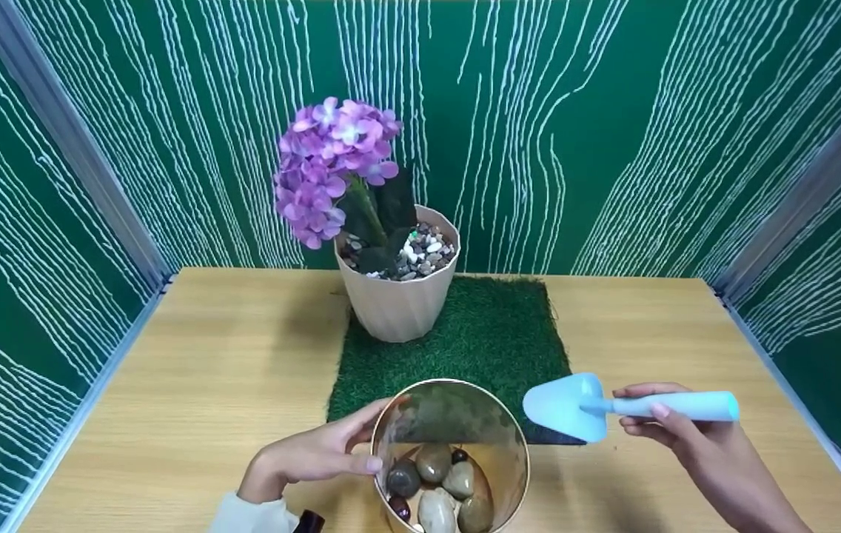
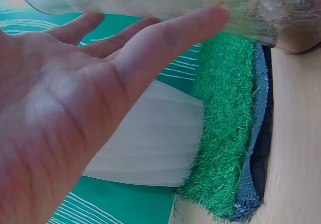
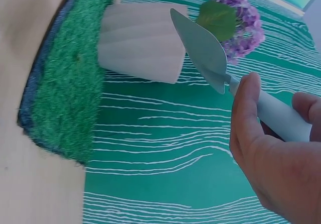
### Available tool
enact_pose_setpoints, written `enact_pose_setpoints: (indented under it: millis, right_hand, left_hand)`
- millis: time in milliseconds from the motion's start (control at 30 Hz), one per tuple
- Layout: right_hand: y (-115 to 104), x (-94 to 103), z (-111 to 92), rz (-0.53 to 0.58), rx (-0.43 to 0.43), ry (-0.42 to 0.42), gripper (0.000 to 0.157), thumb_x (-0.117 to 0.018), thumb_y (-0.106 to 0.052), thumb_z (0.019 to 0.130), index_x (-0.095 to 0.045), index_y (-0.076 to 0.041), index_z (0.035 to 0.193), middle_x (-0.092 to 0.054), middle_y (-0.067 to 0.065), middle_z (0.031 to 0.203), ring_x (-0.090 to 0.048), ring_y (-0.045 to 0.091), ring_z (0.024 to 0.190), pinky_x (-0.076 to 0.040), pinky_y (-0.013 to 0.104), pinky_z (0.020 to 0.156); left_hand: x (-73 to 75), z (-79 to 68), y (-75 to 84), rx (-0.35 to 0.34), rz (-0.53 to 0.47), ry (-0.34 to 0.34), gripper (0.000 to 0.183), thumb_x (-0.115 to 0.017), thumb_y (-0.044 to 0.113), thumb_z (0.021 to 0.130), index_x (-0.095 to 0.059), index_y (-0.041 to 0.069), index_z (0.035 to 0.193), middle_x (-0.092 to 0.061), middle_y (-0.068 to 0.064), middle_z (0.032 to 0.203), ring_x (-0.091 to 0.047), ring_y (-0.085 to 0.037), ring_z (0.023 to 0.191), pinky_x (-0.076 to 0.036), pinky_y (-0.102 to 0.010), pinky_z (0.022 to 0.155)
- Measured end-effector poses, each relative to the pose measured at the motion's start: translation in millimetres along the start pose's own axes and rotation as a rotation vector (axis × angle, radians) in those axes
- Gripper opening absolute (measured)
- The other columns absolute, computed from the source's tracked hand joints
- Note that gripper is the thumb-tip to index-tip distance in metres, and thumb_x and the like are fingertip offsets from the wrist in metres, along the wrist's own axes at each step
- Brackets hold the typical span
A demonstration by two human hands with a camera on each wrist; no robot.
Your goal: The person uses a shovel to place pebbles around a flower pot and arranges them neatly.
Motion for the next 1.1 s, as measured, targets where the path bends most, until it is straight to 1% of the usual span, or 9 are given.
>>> enact_pose_setpoints:
  millis: [133, 300, 467, 600, 733, 767, 867, 1033, 1100]
  right_hand:
    - [-8.0, 2.8, -3.1, 0.068, 0.063, 0.010, 0.029, -0.051, -0.010, 0.112, -0.069, -0.004, 0.134, -0.078, -0.002, 0.123, -0.079, 0.019, 0.100, -0.063, 0.027, 0.087]
    - [-17.5, 3.7, -6.4, 0.127, 0.143, 0.000, 0.030, -0.049, -0.004, 0.111, -0.069, -0.002, 0.133, -0.079, 0.002, 0.124, -0.080, 0.021, 0.098, -0.064, 0.028, 0.087]
    - [-26.2, -1.0, -7.9, 0.149, 0.190, -0.018, 0.030, -0.047, -0.002, 0.111, -0.066, 0.002, 0.134, -0.078, 0.006, 0.124, -0.080, 0.023, 0.097, -0.064, 0.030, 0.088]
    - [-31.0, -8.0, -9.8, 0.166, 0.207, -0.007, 0.028, -0.045, 0.002, 0.110, -0.063, 0.006, 0.131, -0.078, 0.010, 0.123, -0.080, 0.024, 0.095, -0.064, 0.032, 0.088]
    - [-33.2, -18.3, -11.8, 0.209, 0.226, 0.027, 0.025, -0.043, 0.008, 0.109, -0.061, 0.012, 0.126, -0.076, 0.019, 0.120, -0.079, 0.029, 0.092, -0.065, 0.035, 0.084]
    - [-33.5, -21.1, -12.1, 0.218, 0.235, 0.018, 0.025, -0.042, 0.009, 0.109, -0.061, 0.012, 0.125, -0.076, 0.021, 0.121, -0.079, 0.030, 0.093, -0.065, 0.035, 0.084]
    - [-34.7, -30.1, -12.3, 0.241, 0.269, -0.047, 0.027, -0.039, 0.011, 0.109, -0.061, 0.012, 0.125, -0.075, 0.024, 0.124, -0.079, 0.030, 0.097, -0.065, 0.037, 0.086]
    - [-36.4, -44.4, -9.6, 0.274, 0.347, -0.259, 0.038, -0.031, 0.012, 0.110, -0.063, 0.005, 0.129, -0.073, 0.021, 0.132, -0.077, 0.025, 0.108, -0.063, 0.035, 0.093]
    - [-36.4, -49.4, -8.5, 0.271, 0.355, -0.315, 0.041, -0.030, 0.010, 0.110, -0.064, 0.001, 0.130, -0.073, 0.017, 0.134, -0.076, 0.022, 0.108, -0.063, 0.034, 0.094]
  left_hand:
    - [0.0, -0.6, 1.0, 0.011, 0.002, -0.010, 0.100, -0.062, 0.061, 0.101, -0.011, 0.009, 0.170, -0.024, -0.019, 0.174, -0.024, -0.040, 0.161, -0.023, -0.053, 0.126]
    - [1.2, 1.2, 3.4, 0.023, -0.033, -0.038, 0.095, -0.064, 0.055, 0.101, -0.014, 0.009, 0.168, -0.029, -0.020, 0.172, -0.025, -0.040, 0.161, -0.024, -0.052, 0.126]
    - [2.5, 4.1, 4.0, 0.034, -0.088, -0.071, 0.090, -0.066, 0.051, 0.101, -0.018, 0.006, 0.163, -0.034, -0.025, 0.167, -0.028, -0.041, 0.159, -0.031, -0.048, 0.125]
    - [3.3, 4.8, 4.0, 0.049, -0.093, -0.086, 0.090, -0.067, 0.052, 0.100, -0.019, 0.005, 0.160, -0.036, -0.028, 0.164, -0.030, -0.042, 0.158, -0.037, -0.045, 0.123]
    - [3.6, 4.7, 5.0, 0.074, -0.088, -0.090, 0.088, -0.067, 0.051, 0.100, -0.020, 0.005, 0.158, -0.038, -0.028, 0.163, -0.030, -0.042, 0.158, -0.038, -0.042, 0.122]
    - [3.9, 4.5, 5.2, 0.083, -0.085, -0.086, 0.087, -0.067, 0.051, 0.100, -0.021, 0.005, 0.158, -0.038, -0.027, 0.163, -0.031, -0.041, 0.158, -0.039, -0.042, 0.121]
    - [4.8, 4.0, 5.6, 0.106, -0.087, -0.080, 0.086, -0.067, 0.051, 0.100, -0.021, 0.006, 0.158, -0.038, -0.027, 0.163, -0.030, -0.041, 0.158, -0.043, -0.042, 0.118]
    - [5.8, 3.6, 4.3, 0.115, -0.103, -0.081, 0.085, -0.066, 0.049, 0.101, -0.021, 0.009, 0.159, -0.036, -0.027, 0.164, -0.029, -0.041, 0.158, -0.049, -0.042, 0.112]
    - [6.0, 3.9, 3.5, 0.106, -0.107, -0.084, 0.084, -0.066, 0.048, 0.101, -0.021, 0.008, 0.159, -0.037, -0.027, 0.164, -0.030, -0.042, 0.157, -0.050, -0.043, 0.111]
Point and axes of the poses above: each hand's wrist, its own z-axis towards the middle knuckle, its own x-axis out of the back of the hand, y = z × x, the point moved 3 cm from there along z, towards the middle knuckle
